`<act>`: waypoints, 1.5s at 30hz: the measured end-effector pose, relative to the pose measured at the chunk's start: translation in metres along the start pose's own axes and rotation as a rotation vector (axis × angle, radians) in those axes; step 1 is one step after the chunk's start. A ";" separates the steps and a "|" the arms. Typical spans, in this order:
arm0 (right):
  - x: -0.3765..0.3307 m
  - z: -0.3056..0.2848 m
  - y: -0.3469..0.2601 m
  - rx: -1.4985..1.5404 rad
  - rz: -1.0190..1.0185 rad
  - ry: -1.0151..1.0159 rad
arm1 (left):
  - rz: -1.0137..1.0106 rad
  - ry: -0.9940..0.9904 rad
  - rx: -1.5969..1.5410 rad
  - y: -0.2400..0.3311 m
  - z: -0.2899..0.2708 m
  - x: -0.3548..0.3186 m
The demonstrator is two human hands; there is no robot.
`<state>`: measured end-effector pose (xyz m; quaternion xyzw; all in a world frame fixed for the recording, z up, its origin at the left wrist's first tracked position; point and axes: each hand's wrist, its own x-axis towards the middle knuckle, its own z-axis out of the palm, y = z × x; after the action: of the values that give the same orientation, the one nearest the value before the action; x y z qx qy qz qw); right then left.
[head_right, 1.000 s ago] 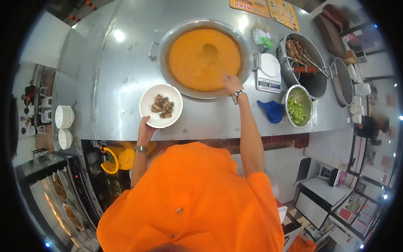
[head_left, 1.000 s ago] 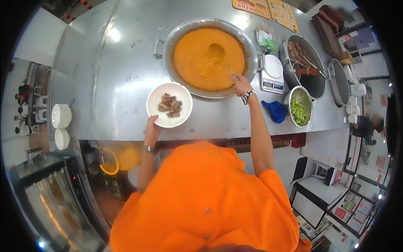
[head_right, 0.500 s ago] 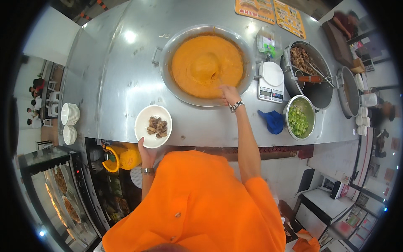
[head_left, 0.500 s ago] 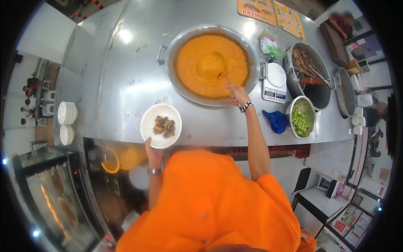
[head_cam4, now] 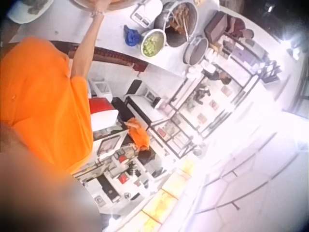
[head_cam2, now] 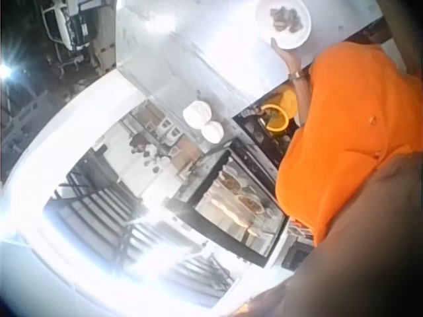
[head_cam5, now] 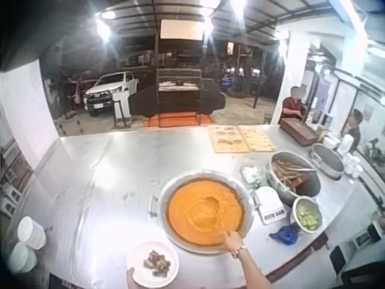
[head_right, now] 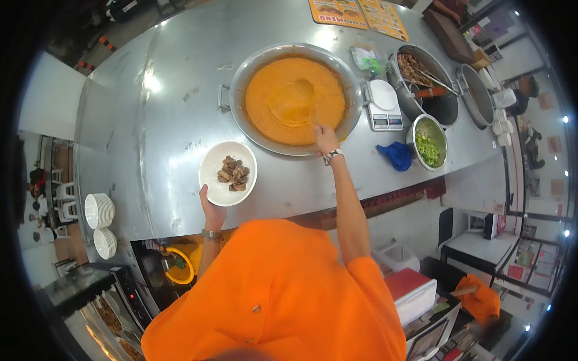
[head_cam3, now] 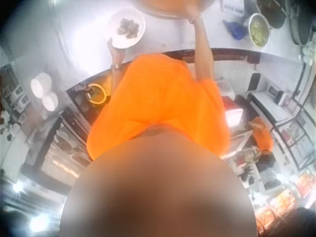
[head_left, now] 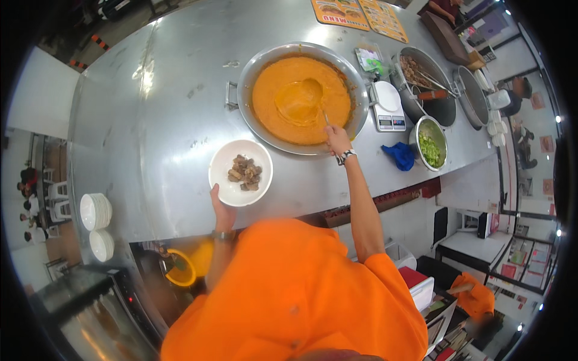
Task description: The person assembles a noodle bowl by adding cooked meat, broth, and vegetables into a bowl using tongs and a ladle. They then hand the completed bowl to a customer.
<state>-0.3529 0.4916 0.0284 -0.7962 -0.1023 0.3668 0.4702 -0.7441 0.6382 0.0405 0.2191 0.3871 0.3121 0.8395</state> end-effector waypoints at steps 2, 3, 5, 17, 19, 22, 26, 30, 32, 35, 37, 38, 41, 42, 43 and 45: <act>-0.004 0.015 -0.004 -0.540 -0.333 0.355 | -0.054 0.012 0.023 0.012 -0.009 0.008; -0.008 0.023 -0.005 -0.596 -0.335 0.388 | -0.056 -0.008 0.058 0.016 -0.013 0.012; -0.016 0.040 -0.012 -0.710 -0.277 0.448 | -0.048 -0.037 0.099 0.025 -0.018 0.024; -0.028 0.023 -0.049 -0.241 0.071 0.194 | -0.072 0.008 0.154 0.044 -0.009 0.060; -0.021 0.025 -0.040 0.077 0.226 0.036 | -0.080 -0.039 0.152 0.044 0.001 0.066; -0.028 0.026 -0.029 0.848 0.467 -0.268 | -0.058 -0.035 0.128 0.040 0.016 0.076; -0.048 0.007 -0.033 1.230 0.515 -0.483 | -0.005 -0.041 0.121 0.038 0.030 0.078; -0.054 -0.007 -0.045 1.124 0.489 -0.439 | -0.059 -0.013 0.096 0.036 0.038 0.077; -0.055 -0.007 -0.047 1.123 0.513 -0.423 | -0.021 0.012 0.151 0.032 0.043 0.080; -0.055 -0.004 -0.046 1.217 0.535 -0.472 | 0.072 -0.024 0.231 0.026 0.049 0.084; -0.056 -0.003 -0.045 1.263 0.542 -0.482 | 0.094 -0.039 0.250 0.023 0.052 0.086; -0.056 -0.004 -0.044 1.266 0.538 -0.464 | 0.083 -0.036 0.239 0.023 0.053 0.086; -0.057 -0.008 -0.045 1.284 0.521 -0.493 | 0.078 -0.038 0.224 0.023 0.061 0.089; -0.057 -0.011 -0.046 1.288 0.515 -0.517 | 0.078 -0.038 0.220 0.023 0.064 0.090; -0.058 -0.013 -0.047 1.293 0.510 -0.516 | 0.094 -0.044 0.216 0.023 0.067 0.090; -0.060 -0.018 -0.047 1.319 0.498 -0.526 | 0.127 -0.062 0.210 0.024 0.074 0.091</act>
<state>-0.3746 0.4740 0.1022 -0.2352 0.2128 0.6257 0.7127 -0.6482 0.7095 0.0535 0.3397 0.3767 0.3155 0.8020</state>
